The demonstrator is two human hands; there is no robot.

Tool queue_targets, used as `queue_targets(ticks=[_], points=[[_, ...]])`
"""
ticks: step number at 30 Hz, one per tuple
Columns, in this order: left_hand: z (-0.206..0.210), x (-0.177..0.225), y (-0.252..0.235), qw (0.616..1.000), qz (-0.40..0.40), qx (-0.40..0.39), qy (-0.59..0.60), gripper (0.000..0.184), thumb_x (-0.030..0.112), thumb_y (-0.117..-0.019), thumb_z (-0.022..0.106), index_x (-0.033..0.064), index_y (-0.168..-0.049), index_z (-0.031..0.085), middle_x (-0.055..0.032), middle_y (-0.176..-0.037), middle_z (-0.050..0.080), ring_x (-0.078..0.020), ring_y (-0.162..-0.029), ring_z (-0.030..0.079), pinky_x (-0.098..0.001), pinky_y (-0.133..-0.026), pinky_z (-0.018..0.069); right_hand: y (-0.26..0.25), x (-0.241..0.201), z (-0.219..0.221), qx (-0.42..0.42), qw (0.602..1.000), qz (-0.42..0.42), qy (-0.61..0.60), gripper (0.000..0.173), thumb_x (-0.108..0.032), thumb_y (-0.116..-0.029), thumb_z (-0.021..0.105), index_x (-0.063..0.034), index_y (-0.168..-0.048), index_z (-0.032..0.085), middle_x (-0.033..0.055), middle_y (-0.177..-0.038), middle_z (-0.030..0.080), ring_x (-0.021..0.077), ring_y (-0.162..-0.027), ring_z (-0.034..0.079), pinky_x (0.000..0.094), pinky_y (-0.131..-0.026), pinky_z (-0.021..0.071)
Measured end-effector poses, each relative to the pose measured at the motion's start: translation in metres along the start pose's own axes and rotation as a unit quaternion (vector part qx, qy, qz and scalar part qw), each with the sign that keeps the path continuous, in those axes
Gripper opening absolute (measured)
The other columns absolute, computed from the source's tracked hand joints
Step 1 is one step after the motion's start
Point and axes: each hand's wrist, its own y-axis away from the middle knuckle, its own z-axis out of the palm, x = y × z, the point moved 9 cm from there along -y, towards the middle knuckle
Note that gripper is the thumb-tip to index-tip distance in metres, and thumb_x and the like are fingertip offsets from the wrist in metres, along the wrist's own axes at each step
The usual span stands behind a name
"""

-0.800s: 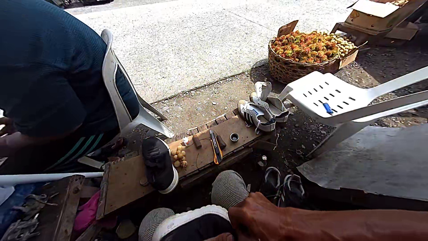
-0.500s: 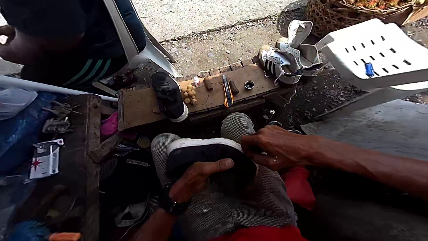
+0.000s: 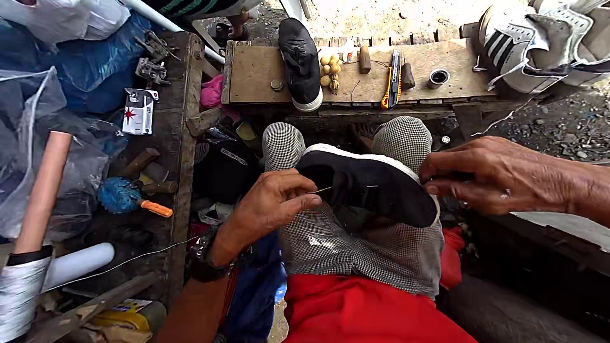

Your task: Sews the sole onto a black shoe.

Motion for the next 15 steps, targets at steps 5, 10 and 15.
queue_targets(ticks=[5,10,15], points=[[-0.013,-0.009,0.007,0.954,0.09,-0.017,0.287,0.011,0.027,-0.0934,0.074,0.0167,-0.089,0.076,-0.0022,-0.123,0.068,-0.0166,-0.118,0.063,-0.0327,-0.099,0.0542,0.006,0.002,0.0,-0.013,0.999,0.013,-0.044,0.031,-0.045,-0.1012,0.048,-0.0241,-0.107,0.071,-0.0097,-0.075,0.061,0.0007,-0.062,0.056,0.0264,-0.053,0.046],[0.017,-0.013,-0.001,0.804,0.112,-0.065,0.58,0.013,0.023,-0.0988,0.065,0.0164,-0.099,0.077,-0.0013,-0.104,0.075,-0.0144,-0.098,0.072,-0.031,-0.089,0.0588,0.01,-0.006,-0.002,-0.009,1.0,0.013,0.016,0.034,-0.044,-0.1046,0.044,-0.0242,-0.113,0.07,-0.0064,-0.08,0.065,0.0068,-0.064,0.061,0.0321,-0.053,0.048],[0.029,0.0,-0.018,0.996,0.029,0.075,0.027,0.017,0.018,-0.0981,0.063,0.0093,-0.097,0.078,0.0016,-0.099,0.073,-0.0047,-0.095,0.068,-0.023,-0.086,0.0583,0.009,-0.013,0.0,-0.019,0.999,0.023,0.043,0.03,-0.04,-0.1045,0.045,-0.0241,-0.111,0.07,-0.0086,-0.081,0.066,0.0057,-0.067,0.063,0.0313,-0.055,0.0495]])
